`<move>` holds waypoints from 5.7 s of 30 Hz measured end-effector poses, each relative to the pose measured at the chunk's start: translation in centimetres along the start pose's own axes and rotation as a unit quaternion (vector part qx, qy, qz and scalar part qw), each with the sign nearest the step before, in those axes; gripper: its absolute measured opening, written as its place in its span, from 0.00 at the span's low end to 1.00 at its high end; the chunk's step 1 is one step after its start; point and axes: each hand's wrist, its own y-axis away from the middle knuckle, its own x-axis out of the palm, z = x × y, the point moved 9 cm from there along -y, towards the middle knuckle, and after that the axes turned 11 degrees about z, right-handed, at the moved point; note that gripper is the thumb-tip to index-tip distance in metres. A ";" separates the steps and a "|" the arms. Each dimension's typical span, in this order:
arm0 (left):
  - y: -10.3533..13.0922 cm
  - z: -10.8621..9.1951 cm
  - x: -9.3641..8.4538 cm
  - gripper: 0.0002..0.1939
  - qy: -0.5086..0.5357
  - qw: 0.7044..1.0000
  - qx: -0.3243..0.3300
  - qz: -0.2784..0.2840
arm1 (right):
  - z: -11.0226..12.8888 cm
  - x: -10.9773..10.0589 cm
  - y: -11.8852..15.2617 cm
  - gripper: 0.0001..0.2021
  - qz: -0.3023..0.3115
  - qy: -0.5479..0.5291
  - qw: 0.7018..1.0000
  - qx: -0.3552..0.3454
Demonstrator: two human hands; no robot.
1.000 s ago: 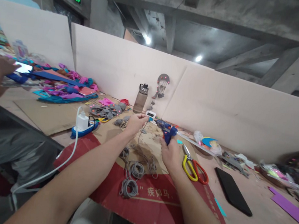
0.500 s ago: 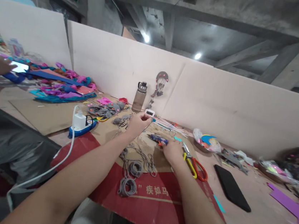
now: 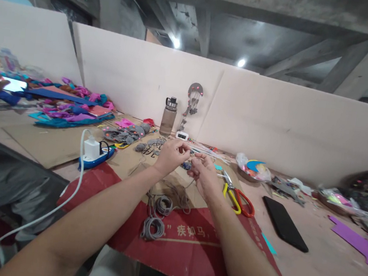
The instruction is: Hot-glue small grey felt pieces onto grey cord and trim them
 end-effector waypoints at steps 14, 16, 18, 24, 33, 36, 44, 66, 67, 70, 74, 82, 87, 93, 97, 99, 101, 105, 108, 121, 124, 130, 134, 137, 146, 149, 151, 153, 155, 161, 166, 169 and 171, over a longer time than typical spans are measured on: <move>0.1 2.8 2.2 0.05 0.213 0.971 -0.106 0.031 | 2.5 -2.5 0.7 0.09 -0.123 0.272 0.952 -0.065; 0.2 3.0 2.4 0.05 0.228 0.967 -0.113 0.033 | 2.7 -2.4 0.8 0.10 -0.126 0.274 0.951 -0.068; 0.2 3.2 2.6 0.06 0.237 0.964 -0.116 0.034 | 2.8 -2.4 0.8 0.10 -0.127 0.278 0.950 -0.068; 0.2 3.6 3.3 0.05 0.264 0.956 -0.117 0.047 | 2.8 -2.6 0.9 0.09 -0.136 0.290 0.945 -0.069; 0.5 3.8 4.6 0.06 0.359 0.918 -0.148 0.077 | 2.7 -2.8 1.0 0.09 -0.134 0.285 0.946 -0.069; 0.4 3.8 4.7 0.05 0.381 0.909 -0.144 0.084 | 2.4 -3.0 0.8 0.09 -0.124 0.261 0.955 -0.070; 0.4 3.9 5.4 0.06 0.414 0.890 -0.145 0.122 | 1.2 -3.3 0.2 0.11 -0.099 0.207 0.972 -0.040; 0.2 3.2 5.4 0.12 0.093 0.967 -0.065 0.226 | 4.3 -1.9 1.2 0.05 -0.104 0.607 0.786 -0.053; 0.2 3.1 5.4 0.12 0.084 0.968 -0.066 0.229 | 4.3 -1.8 1.2 0.05 -0.101 0.616 0.780 -0.055; 0.4 2.6 5.3 0.12 0.063 0.968 -0.071 0.234 | 4.3 -1.3 1.3 0.05 -0.094 0.648 0.753 -0.070; 0.5 2.1 5.0 0.12 0.047 0.969 -0.081 0.230 | 4.3 -0.5 1.4 0.05 -0.084 0.688 0.715 -0.092; 0.4 2.1 4.9 0.09 0.016 0.966 -0.089 0.241 | 3.8 -0.2 1.4 0.06 -0.060 0.709 0.696 -0.098; 0.2 2.1 4.1 0.08 -0.002 0.978 -0.076 0.196 | 4.0 -0.5 1.2 0.09 -0.056 0.628 0.772 -0.081; -0.2 2.6 3.0 0.07 0.005 0.986 -0.081 0.144 | 3.6 -0.6 1.0 0.12 -0.043 0.551 0.829 -0.081; -0.4 2.8 2.0 0.06 -0.001 0.992 -0.075 0.104 | 3.6 -0.8 1.0 0.10 -0.045 0.552 0.828 -0.085; -0.5 3.2 1.5 0.06 0.002 0.994 -0.073 0.085 | 3.8 -0.7 1.1 0.10 -0.042 0.557 0.824 -0.090; -0.7 3.8 0.8 0.06 0.001 0.995 -0.076 0.058 | 3.8 -0.6 1.1 0.11 -0.040 0.557 0.826 -0.080; -0.9 5.6 -1.1 0.06 0.000 0.994 -0.113 -0.006 | 3.5 -0.9 1.0 0.12 -0.038 0.530 0.846 -0.051; -1.0 7.6 -2.7 0.08 0.044 0.987 -0.145 -0.052 | 3.3 -1.2 0.9 0.12 -0.034 0.475 0.878 -0.048; 0.4 13.8 -5.2 0.07 0.298 0.897 -0.249 -0.209 | 4.3 1.5 2.0 0.18 0.116 0.299 0.946 -0.053; -0.1 13.2 -4.0 0.10 0.314 0.906 -0.235 -0.161 | 3.1 3.3 2.1 0.22 0.232 0.385 0.893 -0.025; -0.9 11.2 -1.0 0.14 0.317 0.926 -0.203 -0.039 | 2.9 -0.6 0.4 0.14 0.061 0.649 0.758 -0.019; -0.9 10.0 -0.3 0.14 0.316 0.928 -0.196 -0.013 | 2.2 -4.8 0.0 0.11 -0.052 0.728 0.681 0.058; -0.9 9.2 0.0 0.14 0.326 0.927 -0.186 0.001 | 0.6 -6.2 -0.1 0.10 -0.056 0.755 0.648 0.086; -0.3 8.6 3.0 0.14 0.453 0.861 -0.229 0.037 | -2.8 -6.9 -0.2 0.10 -0.048 0.765 0.631 0.120; -0.1 8.5 3.8 0.15 0.480 0.843 -0.239 0.054 | -2.9 -7.0 -0.4 0.08 -0.040 0.740 0.658 0.132; 0.0 8.5 4.0 0.14 0.487 0.837 -0.243 0.056 | -3.0 -7.0 -0.5 0.07 -0.027 0.719 0.682 0.135; 0.0 8.4 4.0 0.14 0.492 0.835 -0.242 0.055 | -3.0 -7.3 -0.6 0.06 -0.027 0.705 0.694 0.144; -0.1 8.3 3.9 0.13 0.494 0.834 -0.239 0.052 | -2.8 -7.7 -0.7 0.06 -0.038 0.702 0.695 0.152; -0.1 8.9 3.5 0.12 0.492 0.837 -0.237 0.029 | -0.2 -8.4 -0.9 0.09 -0.097 0.673 0.724 0.118; 0.2 9.6 2.9 0.11 0.473 0.843 -0.257 -0.004 | 0.9 -9.1 -0.7 0.13 -0.163 0.541 0.818 0.108; 0.3 9.5 2.5 0.11 0.468 0.843 -0.265 -0.022 | -0.1 -8.9 -0.5 0.13 -0.174 0.415 0.887 0.099; 0.4 9.4 2.3 0.12 0.465 0.843 -0.267 -0.033 | -0.5 -8.4 -0.5 0.14 -0.168 0.337 0.923 0.079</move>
